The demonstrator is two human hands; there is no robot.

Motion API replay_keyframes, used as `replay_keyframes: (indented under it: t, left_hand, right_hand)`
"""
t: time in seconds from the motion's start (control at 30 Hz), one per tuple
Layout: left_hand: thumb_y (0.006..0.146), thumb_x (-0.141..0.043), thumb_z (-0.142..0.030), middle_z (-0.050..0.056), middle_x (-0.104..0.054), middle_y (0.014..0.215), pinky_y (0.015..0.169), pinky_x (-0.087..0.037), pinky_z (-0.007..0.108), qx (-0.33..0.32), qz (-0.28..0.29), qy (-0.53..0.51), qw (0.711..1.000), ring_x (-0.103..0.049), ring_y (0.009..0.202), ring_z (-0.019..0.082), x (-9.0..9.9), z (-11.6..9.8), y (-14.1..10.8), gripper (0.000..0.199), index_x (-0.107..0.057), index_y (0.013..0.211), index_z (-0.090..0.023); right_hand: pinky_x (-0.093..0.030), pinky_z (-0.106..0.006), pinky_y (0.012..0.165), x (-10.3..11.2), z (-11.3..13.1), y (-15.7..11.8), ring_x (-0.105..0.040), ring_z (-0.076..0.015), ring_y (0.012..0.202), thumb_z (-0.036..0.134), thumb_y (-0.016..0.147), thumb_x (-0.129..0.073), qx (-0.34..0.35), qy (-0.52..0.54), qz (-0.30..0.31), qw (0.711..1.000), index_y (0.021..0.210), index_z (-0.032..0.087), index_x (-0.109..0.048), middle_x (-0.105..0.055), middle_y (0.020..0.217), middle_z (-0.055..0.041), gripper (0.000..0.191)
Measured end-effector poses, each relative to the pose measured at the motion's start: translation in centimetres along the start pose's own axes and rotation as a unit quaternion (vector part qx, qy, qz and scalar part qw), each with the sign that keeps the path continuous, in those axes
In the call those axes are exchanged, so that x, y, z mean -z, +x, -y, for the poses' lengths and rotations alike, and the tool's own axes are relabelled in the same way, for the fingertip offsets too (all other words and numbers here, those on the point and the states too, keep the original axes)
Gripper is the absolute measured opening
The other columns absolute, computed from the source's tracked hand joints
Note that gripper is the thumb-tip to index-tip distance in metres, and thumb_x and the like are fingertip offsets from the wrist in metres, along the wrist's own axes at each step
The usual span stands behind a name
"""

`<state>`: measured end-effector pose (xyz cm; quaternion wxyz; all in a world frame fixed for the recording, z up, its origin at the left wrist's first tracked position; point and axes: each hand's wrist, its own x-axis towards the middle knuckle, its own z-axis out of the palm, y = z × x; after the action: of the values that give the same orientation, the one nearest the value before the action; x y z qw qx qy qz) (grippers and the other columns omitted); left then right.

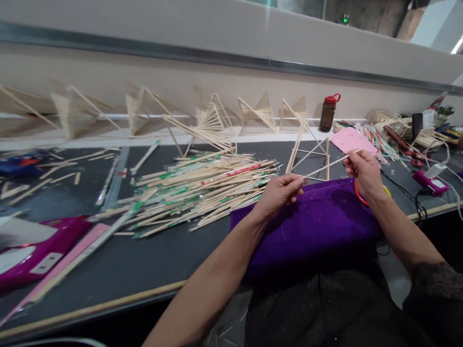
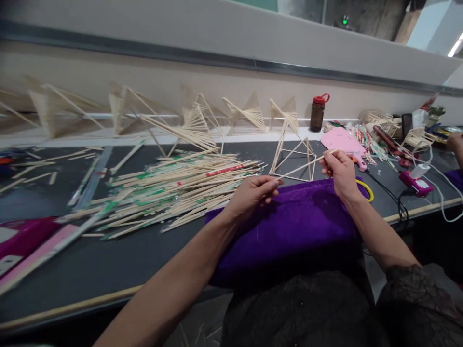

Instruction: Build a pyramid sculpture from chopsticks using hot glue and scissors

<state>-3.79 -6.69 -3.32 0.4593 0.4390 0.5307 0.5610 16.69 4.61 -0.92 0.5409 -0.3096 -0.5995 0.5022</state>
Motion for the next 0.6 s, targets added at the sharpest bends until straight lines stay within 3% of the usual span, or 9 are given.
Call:
replay_keyframes:
  t: [0.13,0.23,0.43,0.6]
  left_hand:
    - [0.057,-0.083,-0.043,0.000,-0.064,0.060,0.035,-0.026,0.017,-0.025,-0.099,-0.126,0.987,-0.047,0.043,0.006,0.5,-0.2,0.6,0.037,-0.069,0.076,-0.014]
    - [0.056,-0.084,-0.041,0.001,-0.067,0.064,0.035,-0.029,0.016,-0.038,-0.124,-0.169,0.977,-0.052,0.045,0.006,0.5,-0.3,0.9,0.038,-0.069,0.077,-0.014]
    - [0.059,-0.083,-0.045,0.003,-0.069,0.068,0.036,-0.033,0.017,-0.033,-0.109,-0.164,0.980,-0.058,0.049,0.009,0.4,-0.4,0.7,0.040,-0.071,0.080,-0.013]
    - [0.059,-0.083,-0.048,0.004,-0.068,0.066,0.038,-0.034,0.017,-0.042,-0.077,-0.110,0.990,-0.057,0.049,0.009,0.3,0.0,0.5,0.041,-0.072,0.077,-0.013]
  right_hand:
    - [-0.031,-0.019,0.041,-0.5,-0.7,-1.6,-0.048,-0.0060,0.046,0.041,0.070,-0.073,-0.028,0.007,0.039,0.999,0.076,0.019,-0.060,-0.065,0.064,0.0023,0.027]
    - [-0.033,-0.019,0.043,-1.4,-1.4,-3.1,-0.050,-0.0071,0.046,0.039,0.071,-0.074,-0.032,-0.030,0.083,0.996,0.074,0.018,-0.063,-0.064,0.062,0.0016,0.025]
    - [-0.045,-0.024,0.057,-2.6,-1.9,-4.2,-0.059,-0.0115,0.059,0.041,0.080,-0.064,0.005,-0.172,0.216,0.961,0.074,0.018,-0.067,-0.065,0.066,0.0006,0.024]
    - [-0.050,-0.032,0.083,-3.9,-1.1,-2.3,-0.067,-0.0178,0.091,0.036,0.087,-0.057,0.047,-0.230,0.245,0.941,0.102,0.019,-0.070,-0.073,0.101,-0.0056,0.026]
